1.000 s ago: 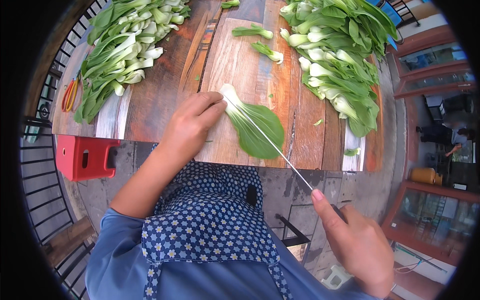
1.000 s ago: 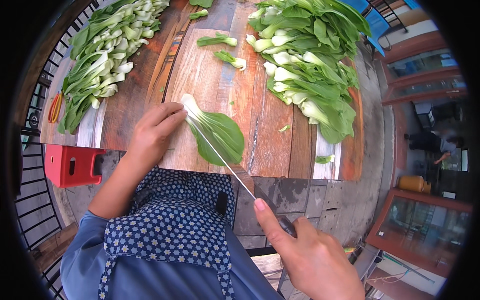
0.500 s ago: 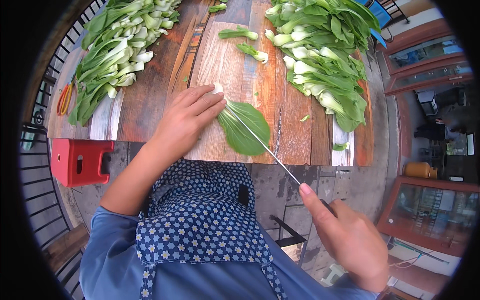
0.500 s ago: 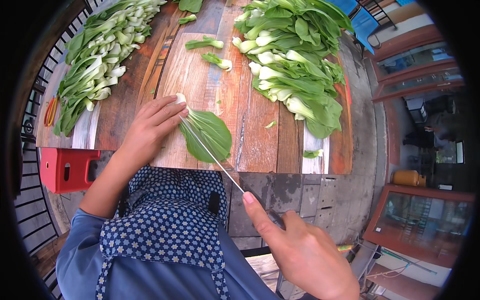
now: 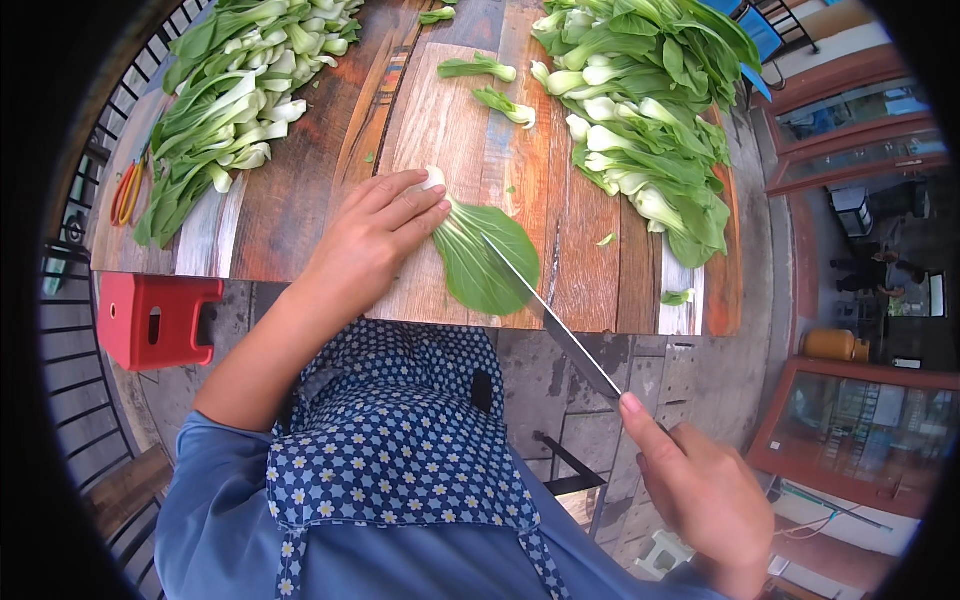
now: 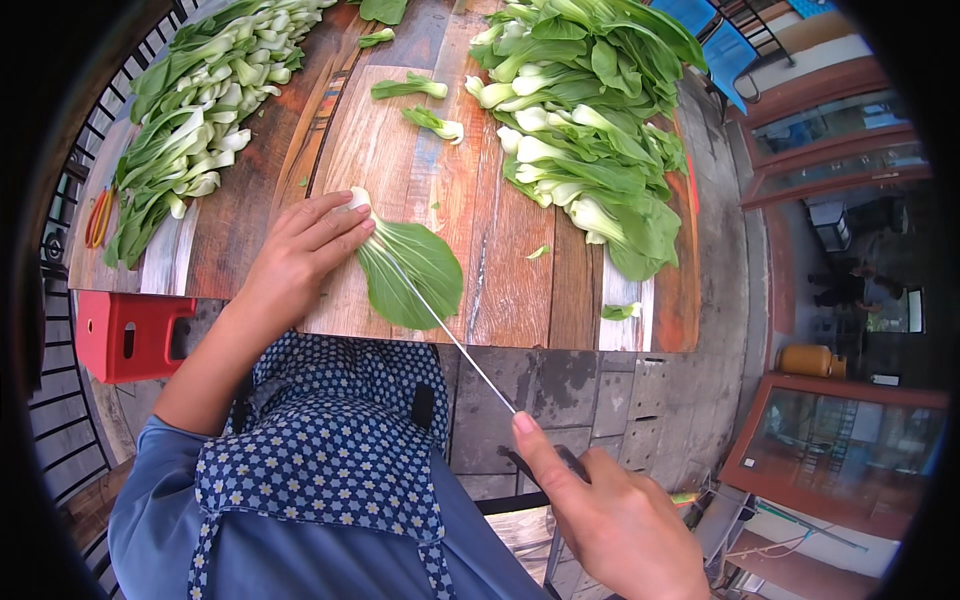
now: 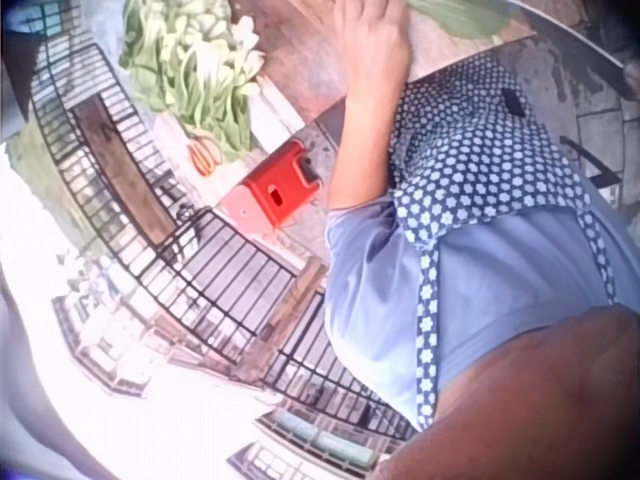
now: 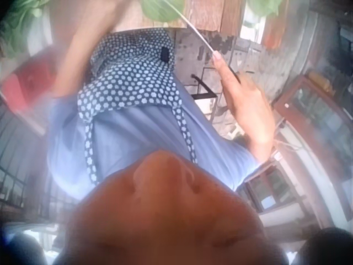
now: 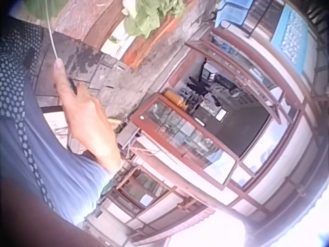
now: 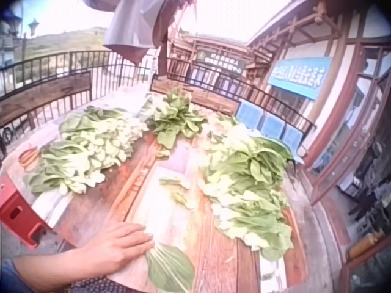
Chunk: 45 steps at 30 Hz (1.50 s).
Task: The person uses a cleaver to trim the root ends of bok choy stalks on a wooden cutting board. They handle the vegetables one at a time, cutting the base and placing the trimmed pieces on the table. A second person is visible in the background also preparing vegetables.
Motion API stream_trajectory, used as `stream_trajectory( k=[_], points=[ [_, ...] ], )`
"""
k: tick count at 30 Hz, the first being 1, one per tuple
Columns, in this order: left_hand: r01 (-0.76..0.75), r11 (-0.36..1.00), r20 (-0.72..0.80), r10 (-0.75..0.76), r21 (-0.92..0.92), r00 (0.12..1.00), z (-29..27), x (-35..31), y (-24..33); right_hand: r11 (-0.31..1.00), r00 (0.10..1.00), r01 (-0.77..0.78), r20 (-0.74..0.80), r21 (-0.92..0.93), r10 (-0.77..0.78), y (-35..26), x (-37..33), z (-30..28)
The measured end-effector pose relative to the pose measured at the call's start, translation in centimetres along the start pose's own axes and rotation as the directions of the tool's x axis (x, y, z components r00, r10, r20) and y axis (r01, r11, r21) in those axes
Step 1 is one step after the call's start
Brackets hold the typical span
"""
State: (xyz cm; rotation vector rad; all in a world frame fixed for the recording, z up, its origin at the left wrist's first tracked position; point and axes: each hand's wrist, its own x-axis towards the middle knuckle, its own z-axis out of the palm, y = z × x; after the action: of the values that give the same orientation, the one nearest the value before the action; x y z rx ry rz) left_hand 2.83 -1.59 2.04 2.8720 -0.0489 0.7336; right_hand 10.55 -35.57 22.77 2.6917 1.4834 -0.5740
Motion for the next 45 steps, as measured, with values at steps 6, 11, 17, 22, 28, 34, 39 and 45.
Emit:
stream_trajectory(
  k=[6,11,17,22,28,34,39,45],
  points=[
    [0.010,1.000,-0.010,-0.011,-0.022,1.000,0.2,0.0,-0.1,1.000,1.000,-0.021,-0.005,0.009,0.021,0.2,-1.2,0.2],
    [0.011,1.000,-0.014,-0.011,-0.018,1.000,0.2,-0.1,0.0,1.000,1.000,-0.030,0.004,0.005,0.030,0.2,-2.1,0.2],
    [0.006,1.000,-0.014,-0.006,-0.009,1.000,0.3,-0.2,-0.1,0.998,0.999,-0.049,0.002,0.030,0.049,0.2,-3.3,0.4],
    [-0.003,1.000,-0.024,0.003,0.003,1.000,0.2,-0.1,-0.1,0.997,0.997,-0.075,0.007,0.033,0.075,0.0,-4.2,0.4],
    [-0.016,1.000,-0.015,0.016,0.021,1.000,0.2,-0.2,-0.2,0.991,0.995,-0.100,-0.002,0.090,0.101,0.4,-5.1,0.6],
    [0.012,0.998,-0.106,-0.018,-0.057,0.994,0.0,-0.2,-0.1,0.949,0.985,-0.048,-0.144,0.311,0.097,3.5,-4.6,2.4],
    [0.057,0.991,-0.157,-0.076,-0.124,0.985,-0.8,-0.2,-0.4,0.563,0.927,0.131,-0.303,0.816,0.223,8.3,-0.4,9.1],
    [0.134,0.966,-0.051,-0.148,-0.220,0.988,-2.0,0.6,-1.2,0.148,0.839,0.370,-0.398,0.917,0.370,4.8,11.3,12.2]
  ],
)
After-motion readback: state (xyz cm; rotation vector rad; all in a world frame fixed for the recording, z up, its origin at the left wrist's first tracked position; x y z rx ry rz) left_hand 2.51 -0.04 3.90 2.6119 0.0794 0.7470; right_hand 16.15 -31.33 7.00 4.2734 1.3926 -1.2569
